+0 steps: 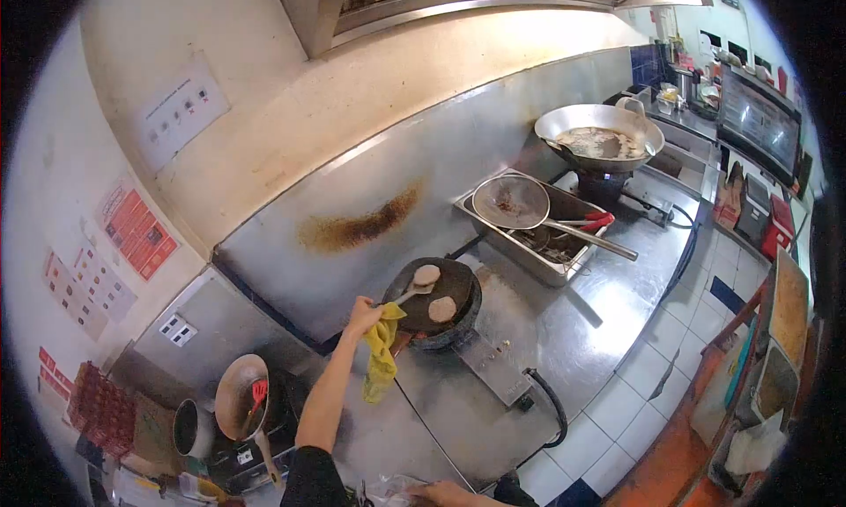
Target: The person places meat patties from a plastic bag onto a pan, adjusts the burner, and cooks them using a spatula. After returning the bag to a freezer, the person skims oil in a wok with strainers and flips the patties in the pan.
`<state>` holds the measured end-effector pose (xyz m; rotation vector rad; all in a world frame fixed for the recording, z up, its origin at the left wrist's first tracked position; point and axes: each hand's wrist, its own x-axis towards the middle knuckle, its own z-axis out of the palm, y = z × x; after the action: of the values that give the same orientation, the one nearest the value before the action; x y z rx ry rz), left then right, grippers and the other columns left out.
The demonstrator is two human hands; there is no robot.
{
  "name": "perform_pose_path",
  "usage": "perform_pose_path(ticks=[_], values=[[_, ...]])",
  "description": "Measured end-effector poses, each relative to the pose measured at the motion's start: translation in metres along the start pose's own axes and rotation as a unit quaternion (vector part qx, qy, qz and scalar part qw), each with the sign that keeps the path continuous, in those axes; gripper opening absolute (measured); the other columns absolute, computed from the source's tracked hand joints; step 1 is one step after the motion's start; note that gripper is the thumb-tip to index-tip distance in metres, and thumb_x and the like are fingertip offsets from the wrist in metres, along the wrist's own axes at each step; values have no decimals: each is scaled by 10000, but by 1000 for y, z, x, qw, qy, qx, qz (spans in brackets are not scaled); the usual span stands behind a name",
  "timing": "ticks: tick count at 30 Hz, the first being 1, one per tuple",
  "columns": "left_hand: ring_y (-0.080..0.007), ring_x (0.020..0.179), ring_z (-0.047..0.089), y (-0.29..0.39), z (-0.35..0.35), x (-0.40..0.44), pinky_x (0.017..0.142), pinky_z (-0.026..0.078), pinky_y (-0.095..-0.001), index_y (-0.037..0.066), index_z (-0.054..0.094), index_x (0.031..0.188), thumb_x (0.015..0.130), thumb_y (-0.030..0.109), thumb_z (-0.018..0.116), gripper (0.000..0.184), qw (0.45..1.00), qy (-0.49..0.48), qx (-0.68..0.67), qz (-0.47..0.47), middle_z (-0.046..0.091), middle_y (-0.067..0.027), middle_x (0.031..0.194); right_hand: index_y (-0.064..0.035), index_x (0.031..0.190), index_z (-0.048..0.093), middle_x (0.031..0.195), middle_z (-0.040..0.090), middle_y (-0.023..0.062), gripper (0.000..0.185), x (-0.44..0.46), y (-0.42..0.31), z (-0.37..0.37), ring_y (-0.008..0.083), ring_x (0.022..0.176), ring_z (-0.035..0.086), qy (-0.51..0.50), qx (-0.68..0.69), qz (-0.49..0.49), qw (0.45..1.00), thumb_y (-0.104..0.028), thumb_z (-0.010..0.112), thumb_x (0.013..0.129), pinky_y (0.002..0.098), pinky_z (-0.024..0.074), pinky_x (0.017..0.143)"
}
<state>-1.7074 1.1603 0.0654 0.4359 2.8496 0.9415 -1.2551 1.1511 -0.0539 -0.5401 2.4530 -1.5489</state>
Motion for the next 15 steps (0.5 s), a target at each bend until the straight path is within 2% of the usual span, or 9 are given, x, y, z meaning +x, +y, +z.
perform_pose_path(ticks=[2,3,5,6,7,8,10,13,15], values=[[-325,946,618,6,-15,-21,825,474,-400,-14,457,1128,732,263,727,553,1000,23,4,0,607,-208,1010,-77,1005,642,984,651,185,238,11,32,27,394,882,604,-21,-71,-20,997,-217,570,828,492,478,750],[-343,908,629,11,-26,-36,788,483,-414,-4,443,1103,747,239,715,509,997,49,34,44,614,-205,959,-77,1005,642,984,651,185,238,10,32,26,394,882,604,-21,-68,-21,997,-217,570,828,492,478,750],[-360,870,639,14,-41,-57,751,493,-427,6,429,1077,762,214,702,466,992,79,63,82,621,-201,908,-139,1262,515,1074,646,180,404,10,27,18,399,907,629,-91,-17,-21,995,-291,533,889,507,505,777],[-367,835,642,18,-43,-64,706,506,-436,21,417,1052,782,187,678,411,976,78,159,123,620,-193,869,-160,1347,473,1104,644,178,468,11,28,20,401,916,638,-118,-1,-22,993,-316,521,909,512,514,786],[-375,800,646,19,-45,-69,662,520,-445,36,405,1027,802,161,653,357,951,76,253,163,619,-184,830,-157,1343,480,1113,641,179,464,13,36,32,400,934,633,-96,-8,-32,995,-305,520,905,510,509,804],[-375,800,646,12,-44,-71,662,520,-445,36,405,1027,802,161,653,357,951,78,253,158,619,-184,830,-156,1341,483,1117,640,180,462,13,40,38,399,943,631,-86,-11,-38,995,-299,520,903,509,506,813],[-370,763,652,-2,-35,-74,607,542,-449,60,404,994,830,118,605,266,900,101,346,247,619,-163,822,-156,1341,482,1129,635,184,463,12,34,36,399,964,624,-90,-21,-32,995,-291,521,900,509,501,827],[-347,685,656,-10,-30,-89,595,561,-424,71,408,998,847,91,568,222,862,153,356,327,616,-131,797,-158,1349,472,1151,623,195,471,13,22,21,399,1001,610,-122,-39,5,992,-283,524,898,512,494,844],[-357,692,656,-2,-34,-99,588,552,-433,67,406,1001,838,93,580,241,874,160,348,299,620,-138,794,-159,1352,468,1158,619,198,474,13,25,27,399,1013,606,-130,-43,17,990,-280,526,897,513,492,849]])
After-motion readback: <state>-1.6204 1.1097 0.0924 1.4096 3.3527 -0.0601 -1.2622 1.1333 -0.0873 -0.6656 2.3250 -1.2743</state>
